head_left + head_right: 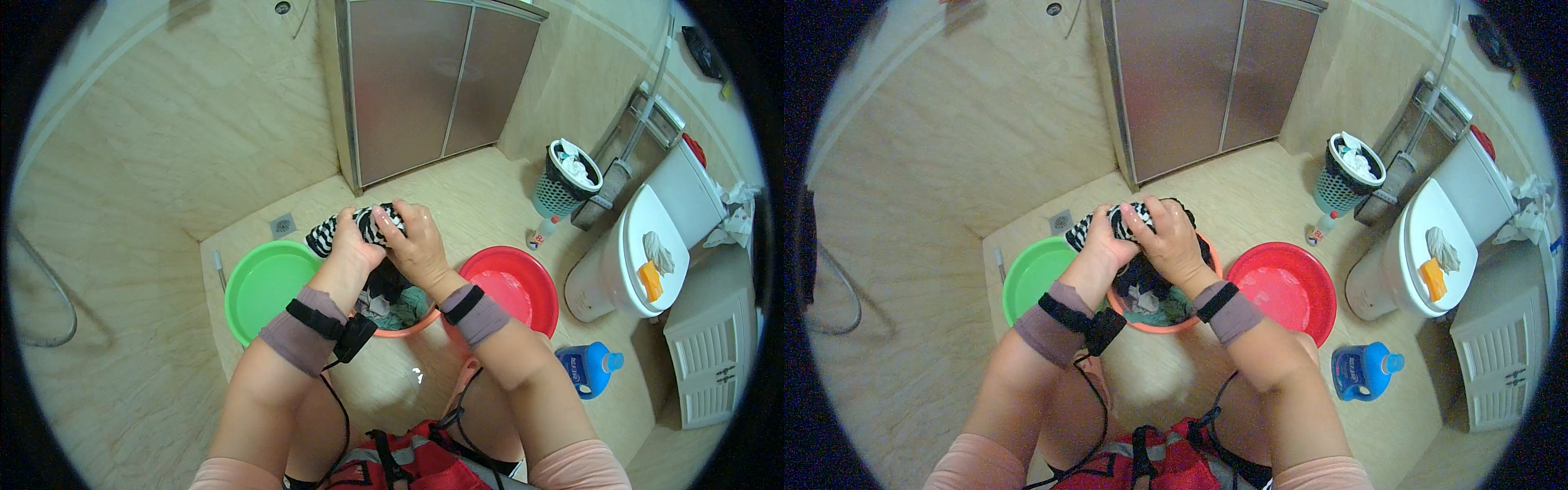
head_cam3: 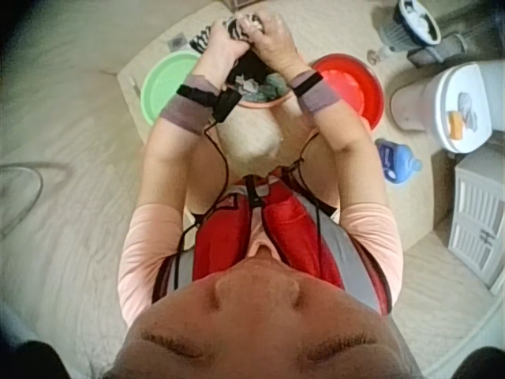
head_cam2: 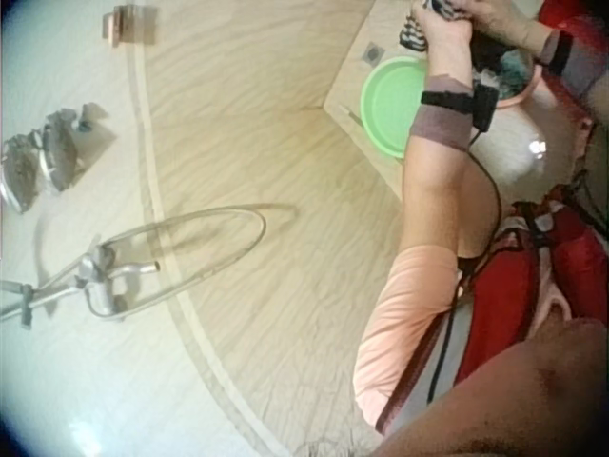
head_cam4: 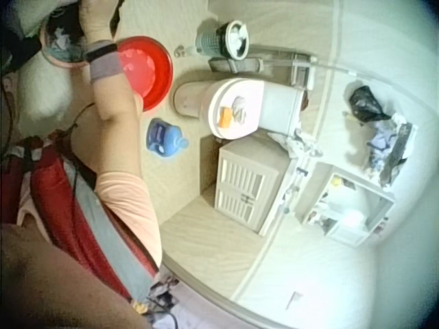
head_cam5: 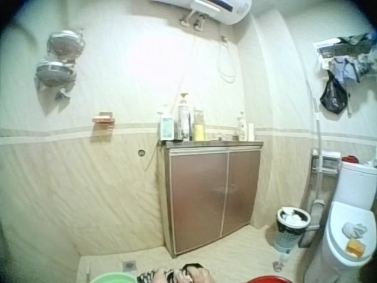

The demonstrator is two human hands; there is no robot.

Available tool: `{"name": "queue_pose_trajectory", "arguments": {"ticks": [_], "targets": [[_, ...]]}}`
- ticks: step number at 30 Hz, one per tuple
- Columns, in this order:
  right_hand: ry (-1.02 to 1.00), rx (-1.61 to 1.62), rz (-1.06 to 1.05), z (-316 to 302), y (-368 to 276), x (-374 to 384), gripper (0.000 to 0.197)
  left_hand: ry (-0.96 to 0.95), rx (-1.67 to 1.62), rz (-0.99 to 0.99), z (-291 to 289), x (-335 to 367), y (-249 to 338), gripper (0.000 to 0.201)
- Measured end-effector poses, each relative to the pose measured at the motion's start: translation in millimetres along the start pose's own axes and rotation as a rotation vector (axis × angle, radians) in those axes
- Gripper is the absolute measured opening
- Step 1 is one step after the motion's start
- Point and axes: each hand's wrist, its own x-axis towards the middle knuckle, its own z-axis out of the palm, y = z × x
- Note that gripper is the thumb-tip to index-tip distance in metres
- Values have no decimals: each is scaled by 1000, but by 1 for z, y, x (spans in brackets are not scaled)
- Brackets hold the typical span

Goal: The person fills a red basin with water from a shower head, adds laundry detergent, and then hand-washes several pieces of clothing by scrubbing them in a second basin.

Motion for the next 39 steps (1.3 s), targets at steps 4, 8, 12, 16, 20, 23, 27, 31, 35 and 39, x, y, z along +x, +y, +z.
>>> {"name": "queue_pose_trajectory", "arguments": {"ticks": [4,8,12,16,20,23,27,31,35,39], "targets": [[-138,101,257,-3,-13,9,89,-10,97,69,-8,4,6,38],[-216,198,607,0,-15,11,83,14,129,178,-3,8,5,23],[-150,308,643,14,-3,4,37,6,182,347,0,1,0,19],[-317,479,792,11,3,-1,37,12,297,420,-4,8,0,13],[-379,736,967,14,3,-7,32,-45,328,405,-8,10,-1,9],[-460,1003,1216,6,-3,-4,32,-87,349,383,-8,5,-2,10],[-495,1321,1359,0,-6,-6,35,-180,446,277,-6,4,4,11],[-469,1515,1485,2,-17,-6,30,-272,545,292,-11,4,11,10],[-417,1279,1447,3,-23,-6,29,-196,687,333,-3,6,7,10],[-562,866,1159,0,-23,-7,39,-63,701,441,-5,7,9,8]]}}
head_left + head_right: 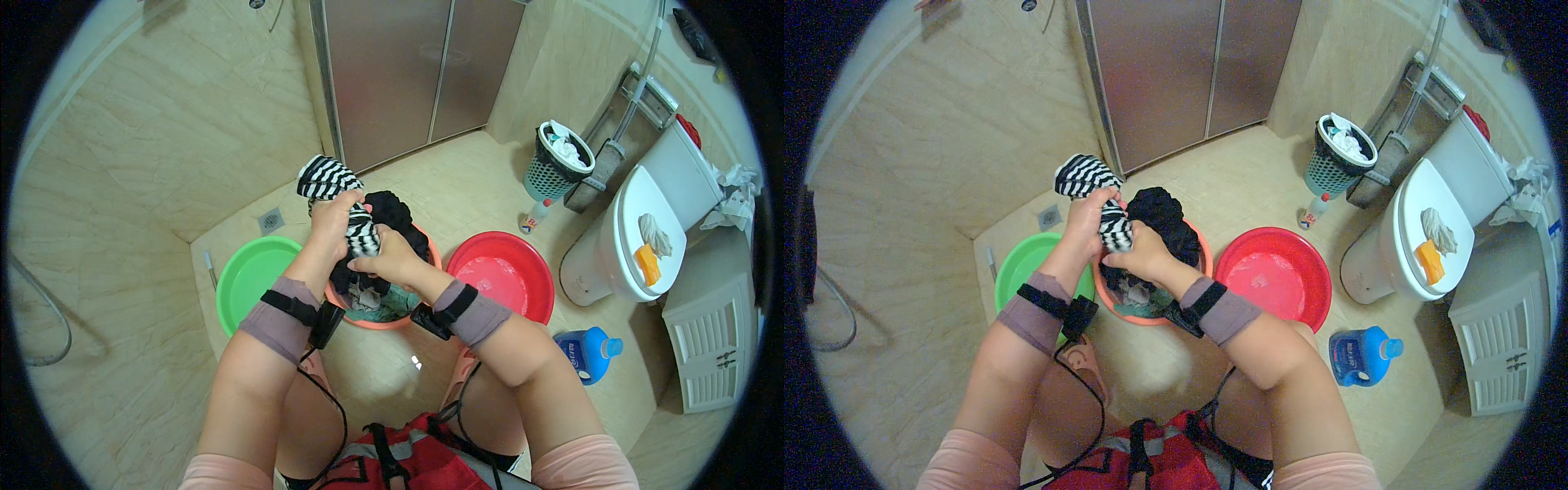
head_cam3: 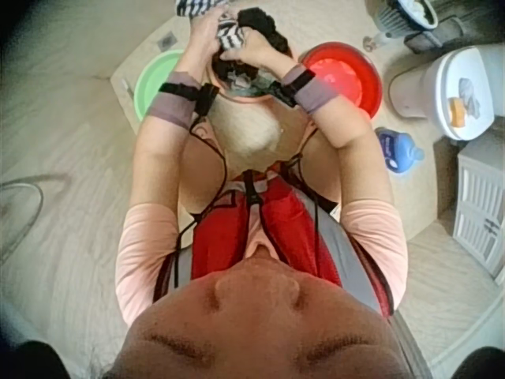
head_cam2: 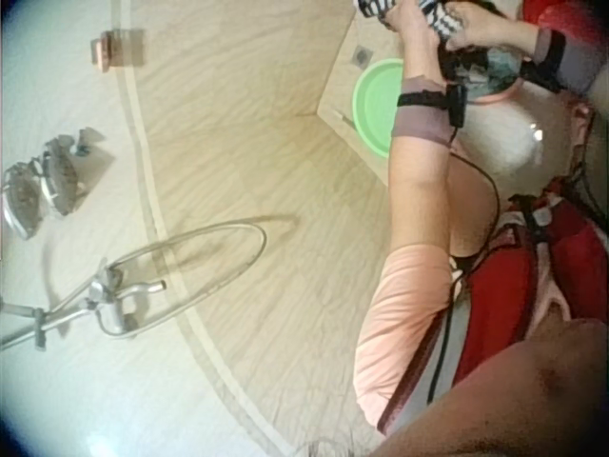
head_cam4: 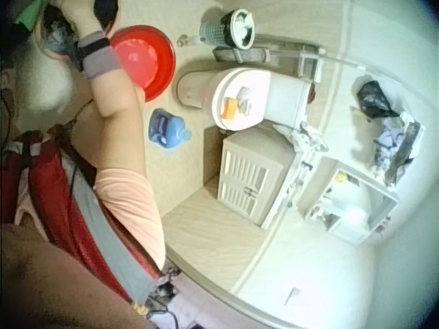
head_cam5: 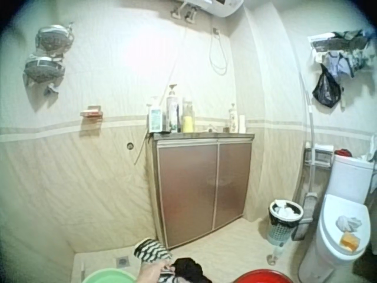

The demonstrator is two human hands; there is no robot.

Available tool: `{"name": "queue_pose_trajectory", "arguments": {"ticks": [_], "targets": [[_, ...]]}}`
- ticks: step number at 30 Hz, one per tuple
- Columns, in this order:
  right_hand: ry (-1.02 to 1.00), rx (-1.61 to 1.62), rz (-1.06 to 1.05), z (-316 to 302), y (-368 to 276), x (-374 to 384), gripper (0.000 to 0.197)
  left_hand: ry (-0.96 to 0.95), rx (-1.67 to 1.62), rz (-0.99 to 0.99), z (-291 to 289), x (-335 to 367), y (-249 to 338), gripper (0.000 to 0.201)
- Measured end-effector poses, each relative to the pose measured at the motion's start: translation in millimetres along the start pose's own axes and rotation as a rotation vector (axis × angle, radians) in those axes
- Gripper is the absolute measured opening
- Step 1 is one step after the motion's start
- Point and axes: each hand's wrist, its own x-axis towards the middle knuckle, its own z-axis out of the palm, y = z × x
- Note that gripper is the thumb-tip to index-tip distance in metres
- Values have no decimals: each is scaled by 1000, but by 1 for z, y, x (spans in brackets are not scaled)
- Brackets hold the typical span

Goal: The person fills a red basin with water from a shower head, adds laundry detergent, and then hand-washes several pieces of clothing by scrubbing them in a second basin.

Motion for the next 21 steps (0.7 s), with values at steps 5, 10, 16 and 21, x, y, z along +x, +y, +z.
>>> {"name": "queue_pose_trajectory", "arguments": {"ticks": [5,10,16,21], "targets": [[-313,722,238,-32,3,12,57,-114,77,-14,-3,-8,11,14],[-273,1003,154,-46,19,30,59,-381,-44,-208,8,-29,14,21],[-297,1163,96,-56,15,32,47,-538,-315,-609,2,-48,-11,34],[-119,845,-72,-57,-5,26,38,-485,87,-601,10,-62,-11,29]]}}
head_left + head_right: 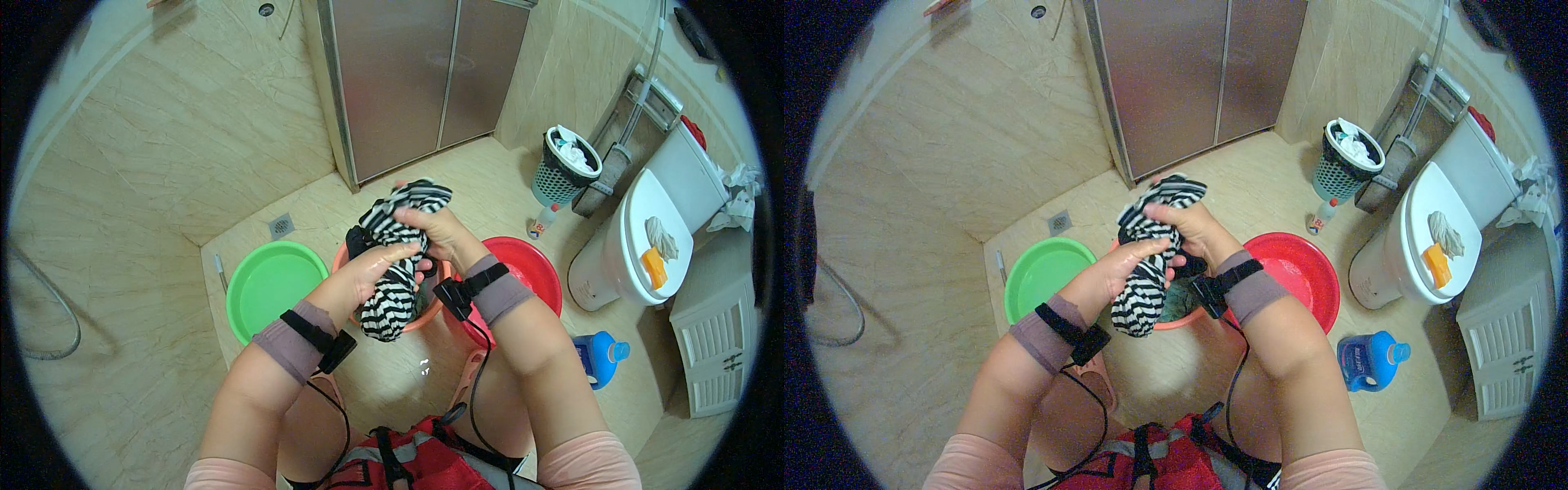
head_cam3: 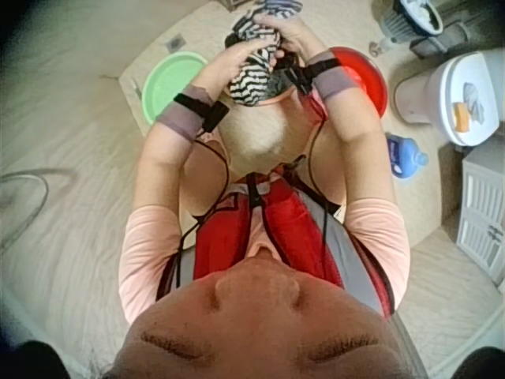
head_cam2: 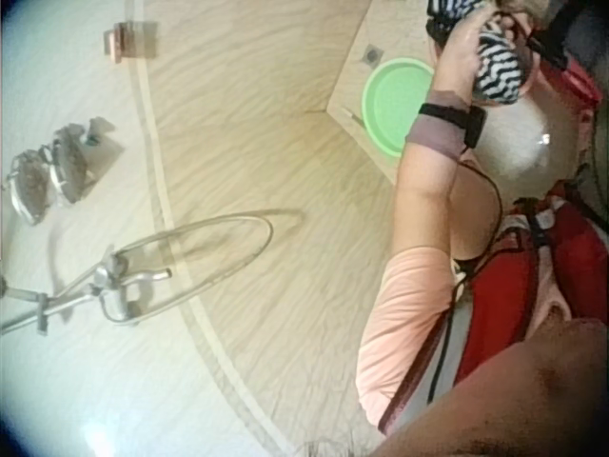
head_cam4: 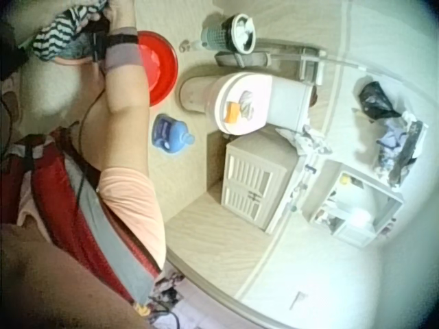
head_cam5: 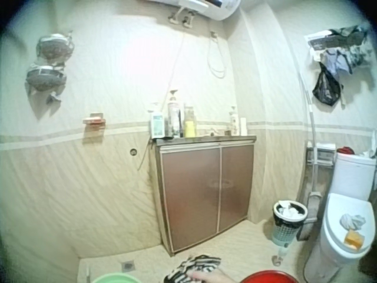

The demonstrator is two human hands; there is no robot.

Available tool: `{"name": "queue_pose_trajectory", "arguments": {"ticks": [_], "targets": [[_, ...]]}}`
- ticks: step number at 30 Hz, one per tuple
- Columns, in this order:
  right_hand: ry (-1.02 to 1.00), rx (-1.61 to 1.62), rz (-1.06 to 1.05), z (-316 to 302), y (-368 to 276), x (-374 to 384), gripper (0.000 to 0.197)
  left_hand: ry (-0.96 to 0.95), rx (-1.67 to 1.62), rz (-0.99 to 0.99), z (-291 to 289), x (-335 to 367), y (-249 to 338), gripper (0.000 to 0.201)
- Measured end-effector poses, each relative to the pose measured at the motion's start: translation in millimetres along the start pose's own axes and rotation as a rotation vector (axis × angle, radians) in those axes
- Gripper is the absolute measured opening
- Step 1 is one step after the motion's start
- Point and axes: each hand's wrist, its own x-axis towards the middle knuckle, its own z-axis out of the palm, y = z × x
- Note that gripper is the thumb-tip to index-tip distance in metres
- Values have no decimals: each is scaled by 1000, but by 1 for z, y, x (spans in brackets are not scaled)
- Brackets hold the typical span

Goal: The person fills a red basin with water from a shower head, adds laundry detergent, and then hand-washes several pieces of clothing by scrubbing them in a second basin.

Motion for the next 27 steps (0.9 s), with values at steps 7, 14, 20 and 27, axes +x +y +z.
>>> {"name": "queue_pose_trajectory", "arguments": {"ticks": [7,14,20,27], "targets": [[199,-952,-246,-33,42,25,30,108,646,144,-9,28,-20,31],[353,-1116,-88,-42,48,35,27,347,1227,510,13,13,-17,59],[99,-393,236,-9,28,14,46,233,1216,577,-18,20,-16,66],[-186,364,79,-18,-20,0,99,196,266,227,0,3,13,35]]}}
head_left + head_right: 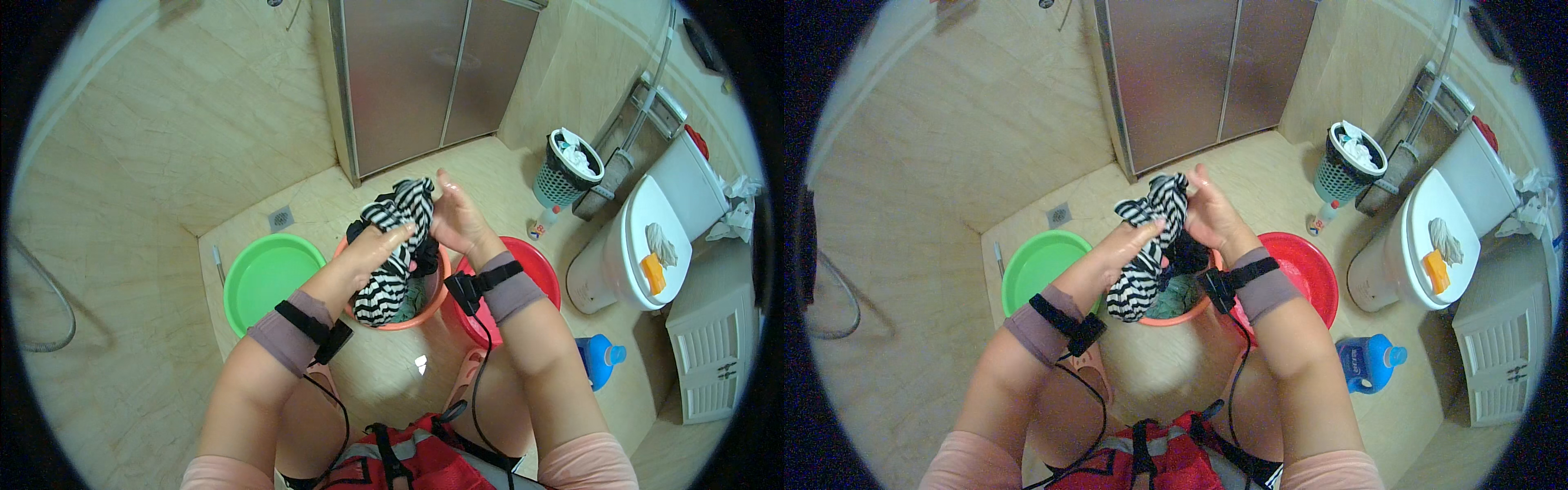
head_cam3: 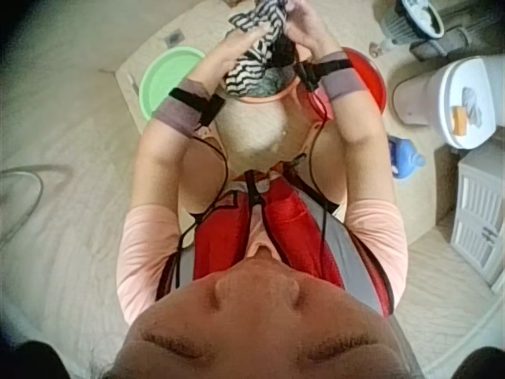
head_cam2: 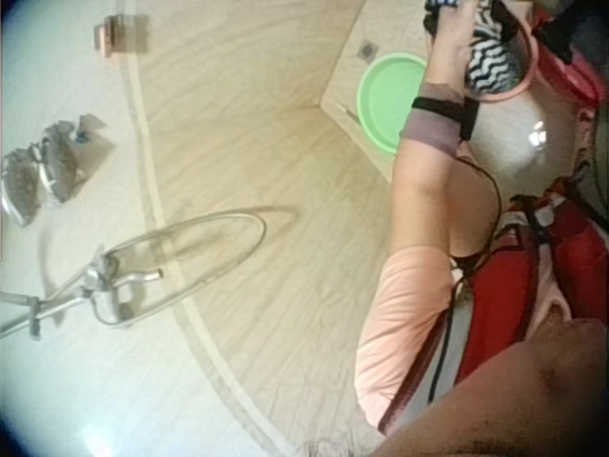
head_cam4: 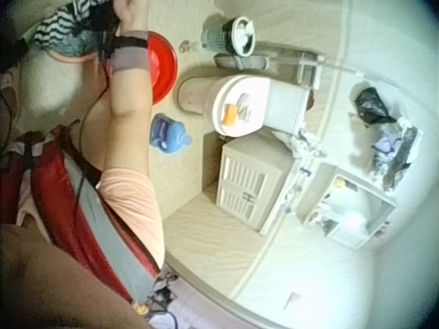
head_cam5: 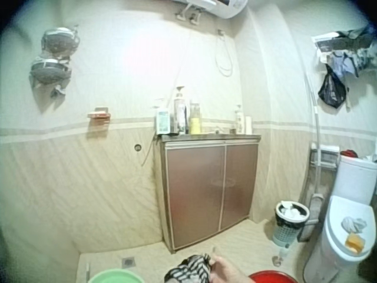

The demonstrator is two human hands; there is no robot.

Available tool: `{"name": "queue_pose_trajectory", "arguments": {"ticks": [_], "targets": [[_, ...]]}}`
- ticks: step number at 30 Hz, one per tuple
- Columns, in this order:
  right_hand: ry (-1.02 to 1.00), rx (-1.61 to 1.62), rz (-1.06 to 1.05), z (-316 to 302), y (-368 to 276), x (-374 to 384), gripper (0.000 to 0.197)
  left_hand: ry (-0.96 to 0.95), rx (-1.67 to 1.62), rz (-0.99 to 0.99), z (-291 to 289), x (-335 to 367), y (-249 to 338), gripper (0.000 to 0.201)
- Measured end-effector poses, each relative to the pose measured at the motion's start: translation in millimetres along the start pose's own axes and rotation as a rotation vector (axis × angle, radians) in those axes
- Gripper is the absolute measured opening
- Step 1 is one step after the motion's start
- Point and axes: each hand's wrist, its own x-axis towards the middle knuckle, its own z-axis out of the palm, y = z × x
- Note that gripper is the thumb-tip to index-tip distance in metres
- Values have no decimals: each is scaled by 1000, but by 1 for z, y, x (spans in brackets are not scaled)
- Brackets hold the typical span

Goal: The person fills a red basin with water from a shower head, adds laundry detergent, and then hand-washes several pieces of clothing by scrubbing them in a second basin.

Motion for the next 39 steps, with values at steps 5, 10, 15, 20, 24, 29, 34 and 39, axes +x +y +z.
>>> {"name": "queue_pose_trajectory", "arguments": {"ticks": [5,10,15,20,24,29,34,39], "targets": [[108,-273,-261,6,12,4,82,-303,-547,-173,-2,-8,-1,46],[-92,-325,-78,6,5,0,68,-341,-550,-156,7,-12,-8,40],[-119,-444,74,15,7,-6,57,-337,-326,-204,4,-16,-2,34],[128,-579,149,22,19,-3,27,-230,-81,-229,8,-16,-6,28],[169,-576,178,19,30,4,33,-179,48,-78,3,0,-26,23],[279,-638,31,14,39,11,29,-26,413,216,4,9,-39,30],[372,-654,-42,21,48,14,25,126,799,240,-10,22,-58,42],[463,-580,-87,20,46,11,21,115,990,290,0,16,-41,52]]}}
